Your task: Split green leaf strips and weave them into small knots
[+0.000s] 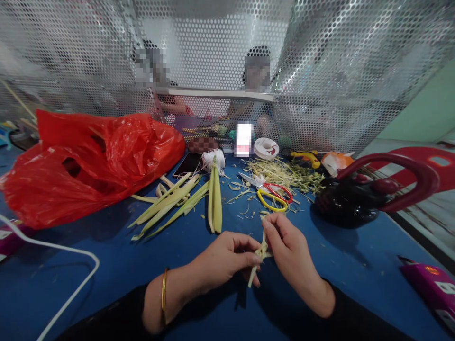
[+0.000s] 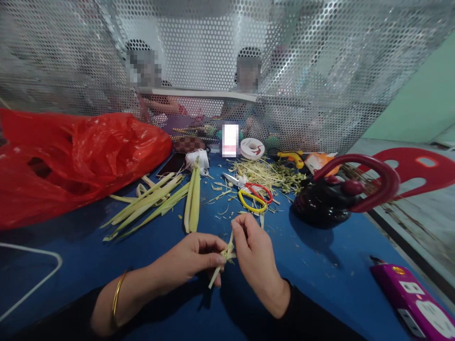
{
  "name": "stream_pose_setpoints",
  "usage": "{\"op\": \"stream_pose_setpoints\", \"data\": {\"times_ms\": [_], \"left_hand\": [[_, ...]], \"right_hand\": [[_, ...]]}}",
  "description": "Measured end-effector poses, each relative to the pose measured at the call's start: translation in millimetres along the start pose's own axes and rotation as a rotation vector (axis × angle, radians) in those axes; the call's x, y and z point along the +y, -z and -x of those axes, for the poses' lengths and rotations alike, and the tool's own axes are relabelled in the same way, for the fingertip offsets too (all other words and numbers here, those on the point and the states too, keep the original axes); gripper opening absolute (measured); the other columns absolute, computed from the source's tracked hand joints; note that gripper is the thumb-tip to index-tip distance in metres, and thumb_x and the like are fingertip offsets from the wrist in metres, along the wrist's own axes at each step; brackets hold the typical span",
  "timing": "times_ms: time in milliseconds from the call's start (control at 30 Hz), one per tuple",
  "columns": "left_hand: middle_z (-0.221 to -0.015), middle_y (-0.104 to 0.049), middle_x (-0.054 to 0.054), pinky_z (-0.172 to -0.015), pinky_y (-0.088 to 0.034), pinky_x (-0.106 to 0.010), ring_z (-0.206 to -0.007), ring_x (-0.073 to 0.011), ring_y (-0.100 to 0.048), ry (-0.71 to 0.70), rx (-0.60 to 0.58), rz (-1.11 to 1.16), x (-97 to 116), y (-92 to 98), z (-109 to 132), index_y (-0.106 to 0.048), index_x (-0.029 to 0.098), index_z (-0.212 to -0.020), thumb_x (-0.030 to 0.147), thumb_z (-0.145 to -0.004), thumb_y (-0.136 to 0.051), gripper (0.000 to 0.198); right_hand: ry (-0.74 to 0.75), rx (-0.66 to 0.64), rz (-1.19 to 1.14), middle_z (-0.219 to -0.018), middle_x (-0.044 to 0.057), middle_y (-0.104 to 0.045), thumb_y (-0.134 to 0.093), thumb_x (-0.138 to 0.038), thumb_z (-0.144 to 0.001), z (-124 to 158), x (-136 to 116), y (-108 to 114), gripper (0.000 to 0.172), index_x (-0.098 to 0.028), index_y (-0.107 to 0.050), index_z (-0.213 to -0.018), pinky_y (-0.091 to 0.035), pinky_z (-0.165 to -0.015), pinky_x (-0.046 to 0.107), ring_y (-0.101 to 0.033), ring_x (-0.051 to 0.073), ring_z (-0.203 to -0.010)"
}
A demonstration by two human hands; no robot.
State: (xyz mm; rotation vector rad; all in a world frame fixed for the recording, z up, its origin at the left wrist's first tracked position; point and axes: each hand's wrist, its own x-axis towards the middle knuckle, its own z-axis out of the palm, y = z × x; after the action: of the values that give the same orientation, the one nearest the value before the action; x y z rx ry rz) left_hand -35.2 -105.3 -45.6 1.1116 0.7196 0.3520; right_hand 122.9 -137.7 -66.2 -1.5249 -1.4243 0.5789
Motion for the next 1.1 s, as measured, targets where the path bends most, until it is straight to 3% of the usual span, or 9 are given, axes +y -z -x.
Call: {"op": "stream_pose_setpoints", "data": {"times_ms": [400,533,700,867,1100], "left_hand": [[-0.055,-0.06,0.004,-0.055,-0.046,-0.023,-0.044,-0.0085,-0.055,0.081,-0.124,-0.084,-8,4.0,-2,-0.068,0.014,-0.069,0.023,-0.066,-0.067,0.009],[-0.059,-0.062,0.001,-0.058,-0.047,-0.024,-0.051,-0.0109,-0.059,0.071,-0.024,-0.01,-10,2.8,-4,-0.069,0.013,-0.071,0.029,-0.061,-0.075,0.019],[-0.064,-0.065,-0.002,-0.064,-0.05,-0.027,-0.055,-0.0116,-0.06,0.036,0.153,0.128,-6,6.2,-6,-0.07,0.013,-0.076,0.032,-0.06,-0.079,0.027],[-0.064,-0.065,-0.002,-0.061,-0.05,-0.024,-0.053,-0.0093,-0.058,0.017,0.245,0.196,-1,9.8,-5,-0.072,0.012,-0.074,0.028,-0.06,-0.079,0.023],[-0.061,-0.066,-0.003,-0.06,-0.049,-0.023,-0.052,-0.0097,-0.059,0.066,0.244,0.228,0,5.8,-3,-0.07,0.012,-0.068,0.024,-0.059,-0.079,0.018]], "right_hand": [[-0.01,-0.118,0.062,-0.057,-0.006,-0.045,-0.046,-0.031,-0.091,1,-2,-2,0.02,-0.021,-0.05,-0.074,-0.034,-0.05,0.022,-0.043,0.011,-0.052],[-0.084,-0.121,-0.11,-0.056,-0.007,-0.043,-0.05,-0.036,-0.09,-3,2,-3,0.019,-0.021,-0.054,-0.079,-0.034,-0.047,0.021,-0.041,0.011,-0.05],[-0.146,-0.175,-0.33,-0.067,-0.004,-0.053,-0.053,-0.041,-0.088,-8,-1,-1,0.022,-0.02,-0.059,-0.089,-0.044,-0.051,0.022,-0.051,0.011,-0.053],[-0.066,-0.162,-0.167,-0.067,-0.001,-0.059,-0.057,-0.033,-0.085,-8,0,2,0.017,-0.019,-0.063,-0.078,-0.044,-0.054,0.023,-0.053,0.012,-0.056],[0.027,-0.048,-0.022,-0.071,0.0,-0.063,-0.055,-0.03,-0.087,-7,4,3,0.014,-0.021,-0.064,-0.08,-0.047,-0.058,0.024,-0.057,0.014,-0.061]]}}
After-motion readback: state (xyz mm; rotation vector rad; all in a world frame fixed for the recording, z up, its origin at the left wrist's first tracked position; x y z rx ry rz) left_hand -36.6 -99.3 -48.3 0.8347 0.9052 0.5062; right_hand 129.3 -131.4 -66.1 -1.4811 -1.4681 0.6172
